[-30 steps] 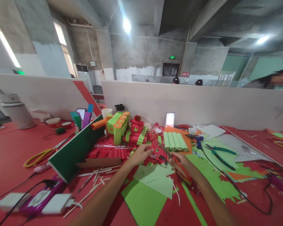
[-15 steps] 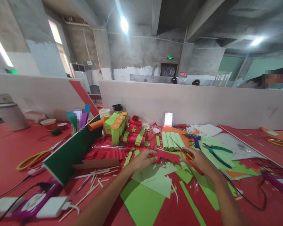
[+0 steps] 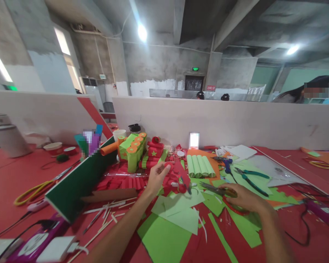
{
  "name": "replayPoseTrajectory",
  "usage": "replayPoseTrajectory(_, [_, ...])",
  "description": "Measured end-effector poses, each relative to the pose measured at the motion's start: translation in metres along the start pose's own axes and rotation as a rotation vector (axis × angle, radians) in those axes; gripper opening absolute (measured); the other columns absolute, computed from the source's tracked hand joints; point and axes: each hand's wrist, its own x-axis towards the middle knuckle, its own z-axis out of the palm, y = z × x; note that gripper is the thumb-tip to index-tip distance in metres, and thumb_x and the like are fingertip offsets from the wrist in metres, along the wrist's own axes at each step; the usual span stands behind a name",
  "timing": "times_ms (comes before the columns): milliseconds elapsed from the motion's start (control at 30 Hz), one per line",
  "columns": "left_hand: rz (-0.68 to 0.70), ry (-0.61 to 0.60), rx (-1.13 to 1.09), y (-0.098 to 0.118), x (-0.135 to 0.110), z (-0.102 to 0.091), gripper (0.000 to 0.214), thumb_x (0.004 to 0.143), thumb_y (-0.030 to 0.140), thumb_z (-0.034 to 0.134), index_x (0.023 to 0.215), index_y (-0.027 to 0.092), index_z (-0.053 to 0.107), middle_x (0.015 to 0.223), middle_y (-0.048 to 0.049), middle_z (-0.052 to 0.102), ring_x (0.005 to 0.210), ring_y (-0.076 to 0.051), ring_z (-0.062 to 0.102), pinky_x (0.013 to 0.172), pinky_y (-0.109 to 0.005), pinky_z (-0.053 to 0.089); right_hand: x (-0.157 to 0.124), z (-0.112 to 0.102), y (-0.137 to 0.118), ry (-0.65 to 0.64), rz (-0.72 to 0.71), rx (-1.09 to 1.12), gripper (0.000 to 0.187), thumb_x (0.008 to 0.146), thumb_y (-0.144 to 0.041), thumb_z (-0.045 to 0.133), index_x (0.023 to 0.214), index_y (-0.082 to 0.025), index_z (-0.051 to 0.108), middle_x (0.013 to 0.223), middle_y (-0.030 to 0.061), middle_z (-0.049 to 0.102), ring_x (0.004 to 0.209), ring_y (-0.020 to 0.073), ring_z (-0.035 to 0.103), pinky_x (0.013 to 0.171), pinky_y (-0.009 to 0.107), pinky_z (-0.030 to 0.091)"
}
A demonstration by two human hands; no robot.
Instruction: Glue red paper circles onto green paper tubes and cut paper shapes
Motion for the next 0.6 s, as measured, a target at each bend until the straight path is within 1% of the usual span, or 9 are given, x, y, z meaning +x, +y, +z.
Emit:
replayPoseTrajectory(33, [0.003, 0.013, -0.079, 0.001, 0.0, 0.0, 0.031, 0.077, 0.046, 0.071, 0.079, 0.016, 0.063, 0.089, -0.0046, 0.069, 0.081, -0.017, 0.06, 0.076, -0.027, 0.046, 0.0, 0.0, 0.0, -0.037, 0.009, -0.015, 0.039, 0.075, -0.027, 0.065, 0.113, -0.024, 0.074, 0.116, 0.0108, 0.07, 0.107, 0.0316, 0.063, 0.091, 0.04, 0.048])
replayPoseTrajectory(100, [0.003, 0.017, -0.246, 0.002, 0.0, 0.0, 0.029, 0.075, 0.043, 0.074, 0.079, 0.017, 0.062, 0.094, -0.0057, 0.071, 0.087, -0.018, 0.063, 0.079, -0.027, 0.048, 0.001, -0.001, -0.003, -0.017, 0.029, -0.071, 0.034, 0.078, -0.035, 0.064, 0.107, -0.022, 0.076, 0.111, 0.0128, 0.07, 0.105, 0.0333, 0.063, 0.092, 0.043, 0.047])
replayPoseTrajectory(167, [-0.03, -0.018, -0.363, 0.002, -0.002, 0.0, 0.028, 0.073, 0.04, 0.077, 0.079, 0.017, 0.062, 0.096, -0.0063, 0.071, 0.09, -0.019, 0.064, 0.081, -0.028, 0.049, 0.003, 0.0, -0.013, 0.039, 0.026, -0.08, 0.04, 0.081, -0.046, 0.063, 0.11, -0.021, 0.074, 0.114, 0.0132, 0.068, 0.107, 0.0336, 0.061, 0.093, 0.044, 0.047])
replayPoseTrajectory(200, [-0.042, -0.046, -0.395, 0.002, -0.004, 0.001, 0.028, 0.073, 0.04, 0.078, 0.078, 0.017, 0.062, 0.096, -0.0066, 0.071, 0.09, -0.019, 0.065, 0.081, -0.028, 0.049, 0.004, 0.002, -0.021, 0.068, 0.015, -0.046, 0.047, 0.082, -0.051, 0.062, 0.117, -0.022, 0.071, 0.119, 0.0129, 0.066, 0.11, 0.033, 0.06, 0.093, 0.043, 0.047])
replayPoseTrajectory(300, [-0.061, -0.194, -0.38, 0.002, -0.01, 0.003, 0.028, 0.074, 0.037, 0.077, 0.072, 0.015, 0.06, 0.095, -0.0079, 0.072, 0.087, -0.019, 0.066, 0.079, -0.028, 0.049, 0.011, 0.015, -0.053, 0.065, -0.027, 0.152, 0.068, 0.083, -0.059, 0.06, 0.143, -0.028, 0.047, 0.13, 0.0121, 0.06, 0.109, 0.0299, 0.061, 0.087, 0.041, 0.05])
replayPoseTrajectory(400, [-0.075, -0.387, -0.229, 0.007, -0.017, 0.005, 0.024, 0.079, 0.035, 0.074, 0.073, 0.014, 0.064, 0.102, -0.0097, 0.072, 0.085, -0.019, 0.065, 0.076, -0.027, 0.049, 0.021, 0.036, -0.086, -0.01, -0.11, 0.427, 0.079, 0.087, -0.058, 0.058, 0.153, -0.03, 0.025, 0.134, 0.0137, 0.057, 0.114, 0.0274, 0.059, 0.086, 0.039, 0.051])
replayPoseTrajectory(433, [-0.086, -0.446, -0.169, 0.009, -0.019, 0.007, 0.024, 0.079, 0.036, 0.073, 0.074, 0.014, 0.065, 0.104, -0.01, 0.072, 0.085, -0.019, 0.065, 0.076, -0.028, 0.049, 0.024, 0.043, -0.096, -0.033, -0.138, 0.468, 0.079, 0.086, -0.056, 0.061, 0.152, -0.03, 0.027, 0.134, 0.0137, 0.057, 0.115, 0.0275, 0.059, 0.086, 0.039, 0.051])
replayPoseTrajectory(500, [-0.1, -0.531, -0.084, 0.012, -0.021, 0.01, 0.026, 0.079, 0.039, 0.073, 0.075, 0.015, 0.066, 0.105, -0.0103, 0.072, 0.085, -0.02, 0.065, 0.078, -0.03, 0.049, 0.03, 0.053, -0.109, -0.05, -0.207, 0.495, 0.07, 0.085, -0.049, 0.066, 0.147, -0.03, 0.039, 0.13, 0.0109, 0.061, 0.111, 0.0268, 0.061, 0.088, 0.039, 0.05])
replayPoseTrajectory(600, [-0.089, -0.563, -0.017, 0.012, -0.021, 0.013, 0.03, 0.079, 0.045, 0.072, 0.076, 0.015, 0.066, 0.102, -0.0101, 0.071, 0.09, -0.021, 0.065, 0.083, -0.032, 0.049, 0.037, 0.054, -0.112, 0.004, -0.279, 0.428, 0.041, 0.081, -0.043, 0.071, 0.116, -0.023, 0.067, 0.115, 0.0076, 0.069, 0.105, 0.0272, 0.063, 0.092, 0.038, 0.047])
